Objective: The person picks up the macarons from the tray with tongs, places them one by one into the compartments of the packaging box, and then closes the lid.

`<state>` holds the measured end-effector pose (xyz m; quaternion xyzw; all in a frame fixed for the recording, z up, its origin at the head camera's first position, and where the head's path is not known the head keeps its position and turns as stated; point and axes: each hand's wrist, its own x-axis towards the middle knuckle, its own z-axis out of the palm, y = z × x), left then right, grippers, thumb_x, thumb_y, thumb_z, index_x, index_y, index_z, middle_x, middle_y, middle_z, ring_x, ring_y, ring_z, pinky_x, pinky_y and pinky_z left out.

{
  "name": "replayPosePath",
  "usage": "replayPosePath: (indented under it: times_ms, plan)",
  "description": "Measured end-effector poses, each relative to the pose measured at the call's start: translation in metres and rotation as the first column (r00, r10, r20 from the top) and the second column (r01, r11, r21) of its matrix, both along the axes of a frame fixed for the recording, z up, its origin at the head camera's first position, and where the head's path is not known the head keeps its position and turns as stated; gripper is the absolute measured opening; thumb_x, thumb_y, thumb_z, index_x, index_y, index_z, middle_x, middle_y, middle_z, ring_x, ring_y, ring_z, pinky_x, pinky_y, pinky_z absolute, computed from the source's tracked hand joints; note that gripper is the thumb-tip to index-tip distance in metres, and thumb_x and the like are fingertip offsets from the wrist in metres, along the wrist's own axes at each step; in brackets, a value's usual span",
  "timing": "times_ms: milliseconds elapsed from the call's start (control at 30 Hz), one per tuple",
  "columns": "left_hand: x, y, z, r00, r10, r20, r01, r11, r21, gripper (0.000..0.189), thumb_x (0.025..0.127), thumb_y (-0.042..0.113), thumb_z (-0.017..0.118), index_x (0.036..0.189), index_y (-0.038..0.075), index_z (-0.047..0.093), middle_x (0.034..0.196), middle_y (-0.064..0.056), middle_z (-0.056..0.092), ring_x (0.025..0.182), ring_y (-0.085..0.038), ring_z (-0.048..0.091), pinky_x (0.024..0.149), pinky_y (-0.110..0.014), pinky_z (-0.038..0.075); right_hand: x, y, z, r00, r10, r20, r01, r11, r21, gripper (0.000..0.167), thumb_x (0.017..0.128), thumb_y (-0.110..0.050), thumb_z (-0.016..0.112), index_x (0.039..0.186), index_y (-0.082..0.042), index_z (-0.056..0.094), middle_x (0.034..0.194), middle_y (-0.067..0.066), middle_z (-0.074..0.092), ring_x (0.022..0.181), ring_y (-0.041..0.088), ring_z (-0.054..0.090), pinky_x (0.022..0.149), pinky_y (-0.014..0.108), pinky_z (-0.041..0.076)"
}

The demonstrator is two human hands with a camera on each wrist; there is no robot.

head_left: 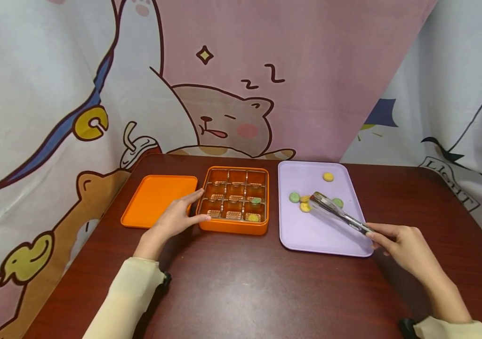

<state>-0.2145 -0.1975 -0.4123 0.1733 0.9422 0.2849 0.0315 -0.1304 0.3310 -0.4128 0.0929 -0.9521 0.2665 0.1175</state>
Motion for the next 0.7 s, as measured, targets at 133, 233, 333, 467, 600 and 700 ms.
replayPosePath:
  times_ms: [133, 233, 333, 467, 600, 700]
  plan:
    - [0.0, 0.0, 0.0, 1.0, -0.003, 0.008, 0.003, 1.0, -0.001, 0.086, 0.087, 0.047, 0.073, 0.156, 0.012, 0.035, 0.162, -0.009, 0.035, 0.147, -0.034, 0.037, 0.118, -0.055, 0.034, -0.002, -0.003, 0.003, 1.0, -0.008, 0.015, 0.008, 1.0, -0.001, 0.027, 0.087, -0.011, 0.076, 0.112, 0.0, 0.075, 0.069, 0.005, 0.072, 0.05, -0.002, 0.052, 0.043, 0.017, 0.043]
    - [0.0, 0.0, 0.0, 1.0, -0.001, 0.012, 0.001, 1.0, 0.001, 0.086, 0.087, 0.047, 0.073, 0.156, 0.013, 0.035, 0.162, -0.008, 0.035, 0.147, -0.034, 0.037, 0.118, -0.054, 0.035, -0.003, -0.007, 0.004, 1.0, -0.017, 0.017, 0.017, 1.0, 0.004, 0.028, 0.087, -0.011, 0.076, 0.113, 0.0, 0.075, 0.069, 0.005, 0.07, 0.05, -0.001, 0.05, 0.042, 0.018, 0.041]
    - [-0.001, 0.0, 0.0, 1.0, -0.001, 0.01, 0.001, 1.0, -0.004, 0.086, 0.087, 0.047, 0.073, 0.156, 0.013, 0.035, 0.162, -0.009, 0.035, 0.147, -0.035, 0.037, 0.117, -0.055, 0.035, -0.005, -0.01, 0.005, 1.0, -0.016, 0.008, 0.016, 1.0, -0.005, 0.028, 0.087, -0.011, 0.076, 0.112, 0.001, 0.075, 0.068, 0.004, 0.069, 0.05, -0.001, 0.051, 0.042, 0.018, 0.039]
    - [-0.001, 0.0, 0.0, 1.0, 0.003, 0.023, -0.003, 1.0, -0.003, 0.086, 0.087, 0.048, 0.073, 0.156, 0.014, 0.035, 0.162, -0.008, 0.035, 0.147, -0.034, 0.037, 0.117, -0.055, 0.035, -0.007, -0.014, 0.005, 1.0, -0.006, -0.023, 0.006, 1.0, -0.02, 0.025, 0.087, -0.011, 0.076, 0.11, 0.0, 0.076, 0.063, 0.003, 0.067, 0.05, -0.001, 0.05, 0.042, 0.017, 0.036]
    - [-0.001, 0.001, 0.001, 1.0, 0.001, 0.017, -0.001, 1.0, -0.002, 0.086, 0.087, 0.048, 0.073, 0.156, 0.013, 0.035, 0.161, -0.009, 0.036, 0.147, -0.034, 0.037, 0.118, -0.055, 0.035, -0.01, -0.018, 0.007, 0.999, 0.002, -0.054, -0.004, 1.0, -0.023, 0.024, 0.087, -0.009, 0.076, 0.109, 0.0, 0.076, 0.06, 0.0, 0.066, 0.05, -0.003, 0.046, 0.043, 0.017, 0.034]
    - [-0.001, 0.0, 0.0, 1.0, 0.001, 0.014, -0.001, 1.0, -0.006, 0.086, 0.087, 0.048, 0.073, 0.156, 0.013, 0.035, 0.161, -0.009, 0.036, 0.147, -0.034, 0.037, 0.118, -0.055, 0.035, -0.013, -0.022, 0.008, 0.998, -0.001, -0.055, -0.001, 1.0, -0.026, 0.025, 0.087, -0.008, 0.075, 0.111, 0.0, 0.076, 0.06, 0.0, 0.068, 0.05, -0.003, 0.045, 0.043, 0.018, 0.034]
